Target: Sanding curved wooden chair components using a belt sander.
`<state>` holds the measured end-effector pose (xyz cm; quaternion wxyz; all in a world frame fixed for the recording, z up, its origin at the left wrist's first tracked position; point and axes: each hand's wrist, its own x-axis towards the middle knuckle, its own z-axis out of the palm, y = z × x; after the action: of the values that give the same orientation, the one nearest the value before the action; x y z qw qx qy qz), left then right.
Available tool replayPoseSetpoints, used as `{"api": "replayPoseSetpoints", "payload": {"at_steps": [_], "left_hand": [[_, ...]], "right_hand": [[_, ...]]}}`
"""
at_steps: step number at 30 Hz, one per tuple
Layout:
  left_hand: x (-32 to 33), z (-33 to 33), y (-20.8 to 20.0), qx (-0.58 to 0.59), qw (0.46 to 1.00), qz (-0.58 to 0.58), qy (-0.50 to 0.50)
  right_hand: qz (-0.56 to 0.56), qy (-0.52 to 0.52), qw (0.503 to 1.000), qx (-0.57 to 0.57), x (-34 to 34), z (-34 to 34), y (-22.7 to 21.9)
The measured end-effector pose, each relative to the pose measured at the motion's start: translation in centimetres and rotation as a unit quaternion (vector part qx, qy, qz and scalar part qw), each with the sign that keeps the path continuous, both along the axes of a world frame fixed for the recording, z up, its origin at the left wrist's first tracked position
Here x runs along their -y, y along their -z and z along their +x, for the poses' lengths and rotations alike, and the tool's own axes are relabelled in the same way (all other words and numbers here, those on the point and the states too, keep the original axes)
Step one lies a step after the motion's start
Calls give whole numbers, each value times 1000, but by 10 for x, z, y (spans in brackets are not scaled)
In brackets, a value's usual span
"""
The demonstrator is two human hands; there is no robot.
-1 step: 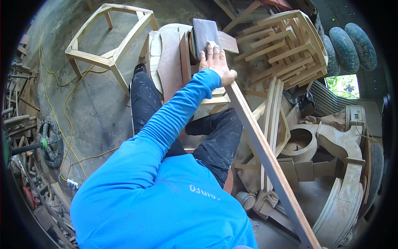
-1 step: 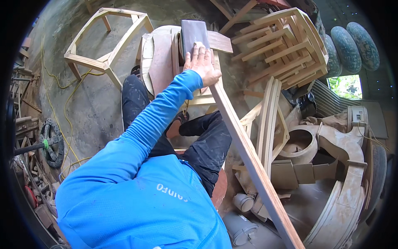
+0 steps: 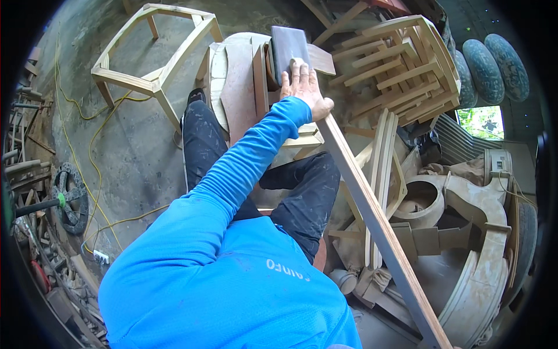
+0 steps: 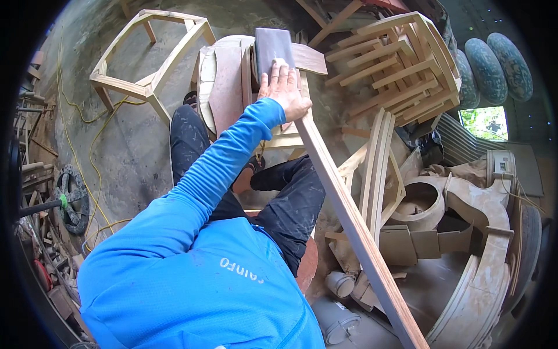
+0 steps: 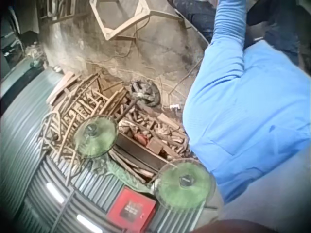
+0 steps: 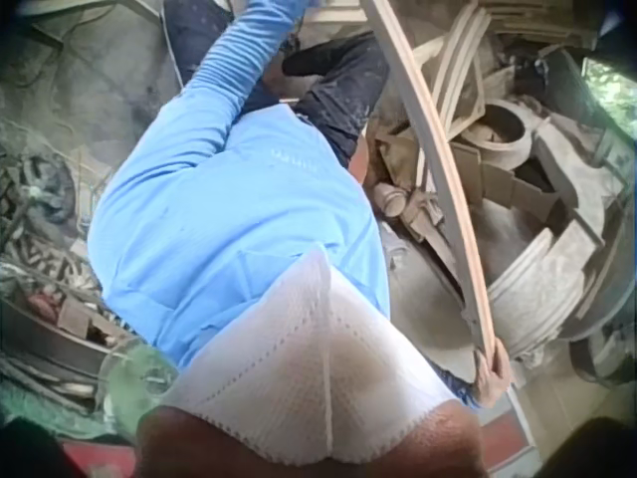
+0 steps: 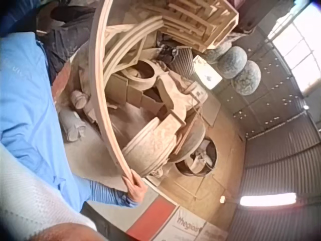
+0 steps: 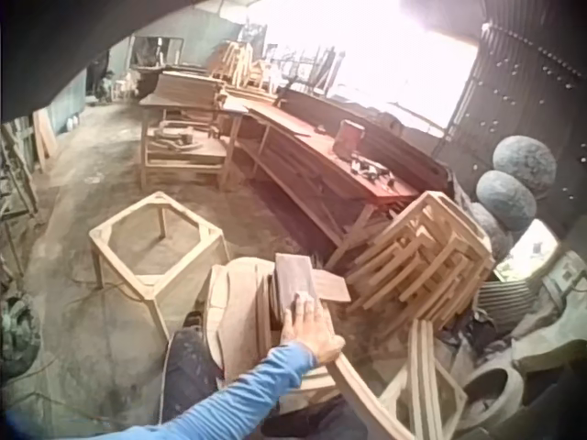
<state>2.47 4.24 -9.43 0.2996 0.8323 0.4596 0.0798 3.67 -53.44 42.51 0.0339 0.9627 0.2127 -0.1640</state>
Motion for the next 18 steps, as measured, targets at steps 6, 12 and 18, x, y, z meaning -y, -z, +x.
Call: {"api": "replayPoseSetpoints", "payload": {"at_steps": [6, 12, 18], "left_hand": [[-50, 2, 12, 37, 999, -5, -39], [-129, 14, 33, 26, 997, 66, -15], [-242, 32, 52, -14, 986, 167, -16]], "right_hand": [[40, -3, 999, 0, -43, 31, 27], [79, -21, 996, -30, -74, 35, 137], [114, -94, 989, -17, -126, 29, 281]]}}
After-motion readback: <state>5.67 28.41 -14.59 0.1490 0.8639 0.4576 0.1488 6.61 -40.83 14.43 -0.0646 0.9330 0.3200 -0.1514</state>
